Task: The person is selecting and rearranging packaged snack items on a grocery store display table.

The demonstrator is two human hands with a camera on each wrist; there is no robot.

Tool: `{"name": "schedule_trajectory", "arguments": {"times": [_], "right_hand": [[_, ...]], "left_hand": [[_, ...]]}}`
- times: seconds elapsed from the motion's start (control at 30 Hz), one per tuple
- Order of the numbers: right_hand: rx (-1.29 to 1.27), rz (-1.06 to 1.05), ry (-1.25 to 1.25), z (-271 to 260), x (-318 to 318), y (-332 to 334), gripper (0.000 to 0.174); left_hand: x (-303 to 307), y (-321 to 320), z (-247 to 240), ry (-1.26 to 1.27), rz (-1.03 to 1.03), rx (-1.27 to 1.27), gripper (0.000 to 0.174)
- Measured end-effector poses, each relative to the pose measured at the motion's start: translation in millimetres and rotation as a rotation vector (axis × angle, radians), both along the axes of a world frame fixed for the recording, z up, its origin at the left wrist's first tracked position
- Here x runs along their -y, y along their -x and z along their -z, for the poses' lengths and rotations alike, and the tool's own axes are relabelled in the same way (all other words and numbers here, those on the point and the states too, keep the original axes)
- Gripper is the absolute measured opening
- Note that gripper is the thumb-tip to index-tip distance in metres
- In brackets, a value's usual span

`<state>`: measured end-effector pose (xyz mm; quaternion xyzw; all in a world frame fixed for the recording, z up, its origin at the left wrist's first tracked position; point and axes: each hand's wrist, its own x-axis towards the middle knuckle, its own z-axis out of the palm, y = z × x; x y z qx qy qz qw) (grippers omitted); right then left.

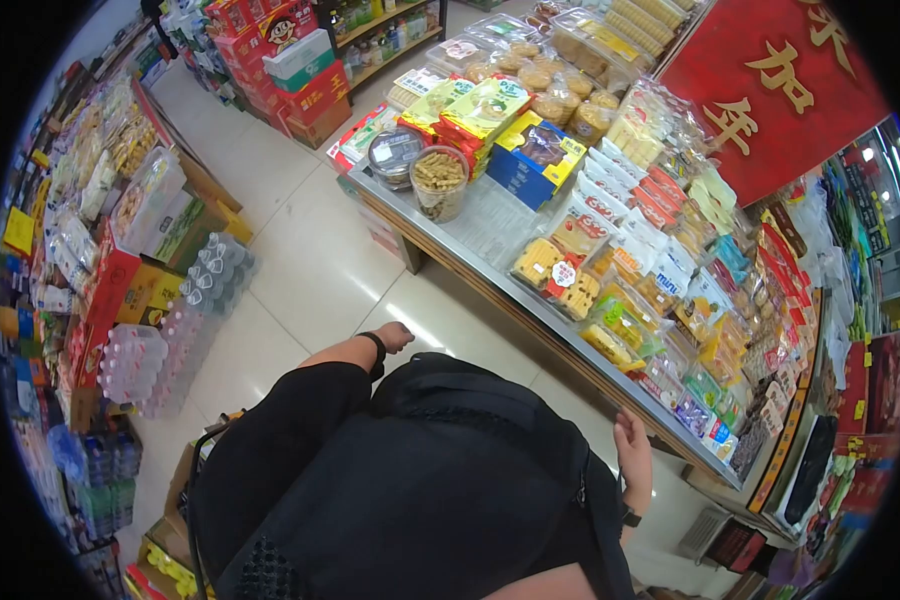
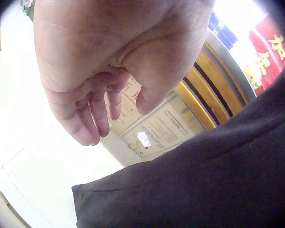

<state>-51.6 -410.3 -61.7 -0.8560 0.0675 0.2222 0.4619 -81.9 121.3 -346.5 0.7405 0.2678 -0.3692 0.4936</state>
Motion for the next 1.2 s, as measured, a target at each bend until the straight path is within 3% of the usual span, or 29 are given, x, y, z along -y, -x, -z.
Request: {"name": "schedule_trajectory", "arguments": {"times": [0.2, 0.37, 0.43, 0.5, 0.63, 0.7, 0.77, 0.8, 0.87, 1.0, 1.07, 1.2], "right_hand": [[0.051, 0.024, -0.014, 10.9, 15.5, 16.0, 0.041], [0.064, 0.071, -0.030, 18.6, 24.5, 31.6, 0.043], [0.046, 0.065, 0.001, 15.0, 22.0, 35.6, 0.044], [0.072, 0.061, 0.005, 18.0, 22.6, 39.8, 0.045], [0.068, 0.045, -0.002, 22.3, 30.5, 34.9, 0.045], [0.096, 0.009, 0.026, 18.7, 33.7, 28.6, 0.045], [0.099, 0.005, 0.027, 7.8, 34.2, 23.4, 0.045], [0.122, 0.013, 0.020, 3.7, 35.9, 21.9, 0.045], [0.147, 0.039, 0.012, -0.7, 42.7, 22.2, 0.045], [0.149, 0.094, 0.044, -10.7, 55.7, 38.5, 0.045], [0.123, 0.149, 0.029, 2.2, 72.9, 56.7, 0.044], [0.079, 0.219, 0.027, 4.7, 87.4, 89.1, 0.044]], "left_hand": [[5.3, -3.8, -4.0, -0.031, 0.065, 0.026, 0.031], [6.5, 0.9, 11.3, 0.102, 0.085, 0.064, 0.040], [11.4, -2.8, 12.4, 0.093, 0.068, 0.036, 0.039], [16.9, -14.5, 13.0, 0.260, -0.058, 0.079, 0.038], [57.0, -66.2, -66.6, 0.103, -0.094, 0.595, 0.031], [68.2, -97.1, -82.1, 0.195, -0.174, 0.734, 0.028], [85.3, -126.4, -117.5, 0.033, -0.131, 0.850, 0.030], [93.0, -139.4, -119.5, 0.034, -0.125, 0.849, 0.030], [107.5, -161.6, -118.1, -0.199, -0.170, 1.097, 0.036], [126.4, -193.5, -118.7, -0.315, -0.117, 0.985, 0.046], [125.7, -210.6, -103.9, -0.156, -0.187, 0.890, 0.064], [136.3, -223.4, -135.8, -0.212, -0.063, 0.731, 0.075]]}}
